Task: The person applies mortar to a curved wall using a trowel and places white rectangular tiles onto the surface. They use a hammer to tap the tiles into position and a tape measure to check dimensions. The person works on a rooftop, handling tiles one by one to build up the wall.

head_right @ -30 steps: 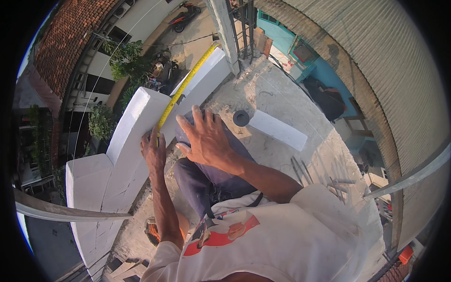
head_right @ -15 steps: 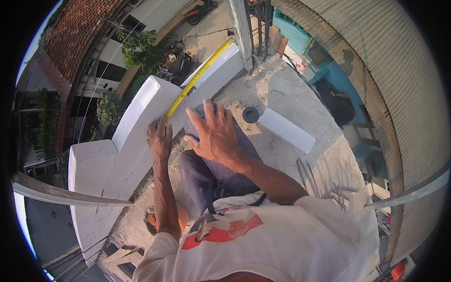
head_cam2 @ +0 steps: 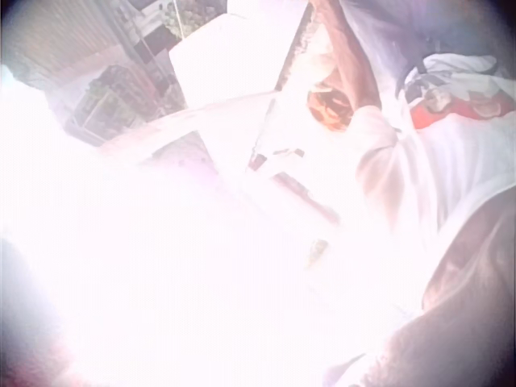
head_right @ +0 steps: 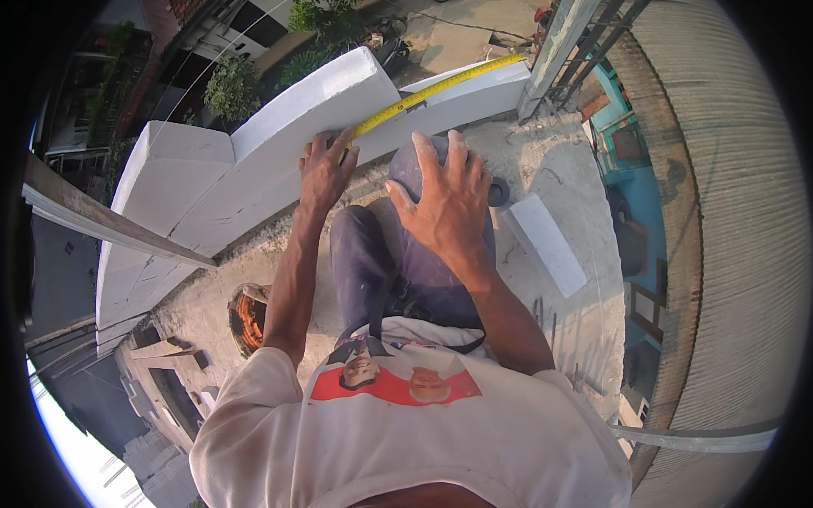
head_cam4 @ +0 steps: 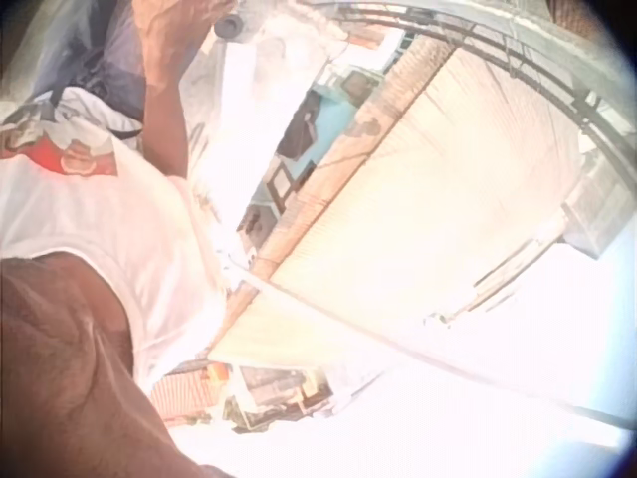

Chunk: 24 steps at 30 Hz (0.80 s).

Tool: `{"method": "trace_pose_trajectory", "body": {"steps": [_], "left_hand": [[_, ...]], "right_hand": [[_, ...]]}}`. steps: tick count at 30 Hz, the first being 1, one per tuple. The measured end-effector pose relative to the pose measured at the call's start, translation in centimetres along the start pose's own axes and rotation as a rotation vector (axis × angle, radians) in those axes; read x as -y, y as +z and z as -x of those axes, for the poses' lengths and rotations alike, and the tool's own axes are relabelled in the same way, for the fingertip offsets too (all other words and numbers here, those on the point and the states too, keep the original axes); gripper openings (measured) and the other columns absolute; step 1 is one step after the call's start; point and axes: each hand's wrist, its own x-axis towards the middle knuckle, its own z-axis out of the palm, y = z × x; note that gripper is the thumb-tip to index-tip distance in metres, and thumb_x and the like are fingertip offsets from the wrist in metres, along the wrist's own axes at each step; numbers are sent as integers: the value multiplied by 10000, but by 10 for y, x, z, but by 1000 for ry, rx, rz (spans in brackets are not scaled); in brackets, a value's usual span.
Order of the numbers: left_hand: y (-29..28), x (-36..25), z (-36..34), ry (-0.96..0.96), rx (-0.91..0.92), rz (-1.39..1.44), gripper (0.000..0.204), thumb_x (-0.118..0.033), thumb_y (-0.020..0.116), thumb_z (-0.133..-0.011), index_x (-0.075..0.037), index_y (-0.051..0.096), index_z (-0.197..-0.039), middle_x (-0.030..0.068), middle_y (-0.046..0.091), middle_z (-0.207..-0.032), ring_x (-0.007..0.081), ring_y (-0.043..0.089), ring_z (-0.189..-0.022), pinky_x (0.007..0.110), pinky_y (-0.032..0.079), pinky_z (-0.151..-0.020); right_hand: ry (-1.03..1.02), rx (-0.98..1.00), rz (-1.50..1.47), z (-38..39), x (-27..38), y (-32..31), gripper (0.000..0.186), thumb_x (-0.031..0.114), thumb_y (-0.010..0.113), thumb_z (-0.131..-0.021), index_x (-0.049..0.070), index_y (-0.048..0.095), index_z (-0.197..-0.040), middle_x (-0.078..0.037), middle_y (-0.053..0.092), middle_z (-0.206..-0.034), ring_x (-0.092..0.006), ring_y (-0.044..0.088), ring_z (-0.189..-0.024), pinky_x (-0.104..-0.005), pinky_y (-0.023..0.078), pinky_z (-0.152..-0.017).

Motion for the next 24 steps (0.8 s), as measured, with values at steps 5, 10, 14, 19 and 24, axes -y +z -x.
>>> {"method": "trace_pose_trajectory", "body": {"steps": [5, 10, 14, 19, 24], "left_hand": [[0, 1, 1, 8, -15, -5, 471, -389, 716, -977, -275, 676, -1433, 133, 563, -1387, 396, 552, -1281, 622, 468, -998], [0, 1, 3, -12, 7, -9, 476, -385, 707, -985, -286, 669, -1449, 139, 563, -1398, 397, 543, -1300, 618, 461, -1015], [2, 2, 3, -1, -4, -4, 481, -388, 709, -983, -293, 665, -1452, 130, 559, -1407, 393, 532, -1305, 607, 461, -1006], [6, -13, -3, -7, 32, -3, 487, -355, 717, -986, -285, 660, -1465, 144, 559, -1417, 383, 532, -1329, 597, 459, -1038], [10, 4, 4, -6, -28, -15, 464, -390, 705, -990, -267, 669, -1436, 141, 558, -1385, 387, 549, -1289, 621, 485, -984]], "right_hand": [[-12, -3, 10, 0, 1, 2, 759, 422, 832, -856, 134, 548, -1499, -287, 477, -1458, -473, 520, -1211, -596, 438, -1016], [-7, 9, 9, 0, 0, 1, 760, 426, 829, -859, 137, 548, -1503, -275, 468, -1466, -472, 518, -1210, -592, 445, -1004], [3, 9, 17, 1, 1, 0, 760, 429, 828, -859, 141, 548, -1504, -268, 460, -1472, -470, 520, -1206, -586, 453, -989], [5, -8, 18, 1, -14, -3, 764, 433, 826, -858, 142, 547, -1508, -271, 458, -1470, -470, 521, -1207, -591, 454, -988], [-18, 29, 13, -3, -2, 2, 771, 434, 820, -866, 147, 535, -1523, -277, 458, -1474, -480, 512, -1239, -604, 446, -1017]]}}
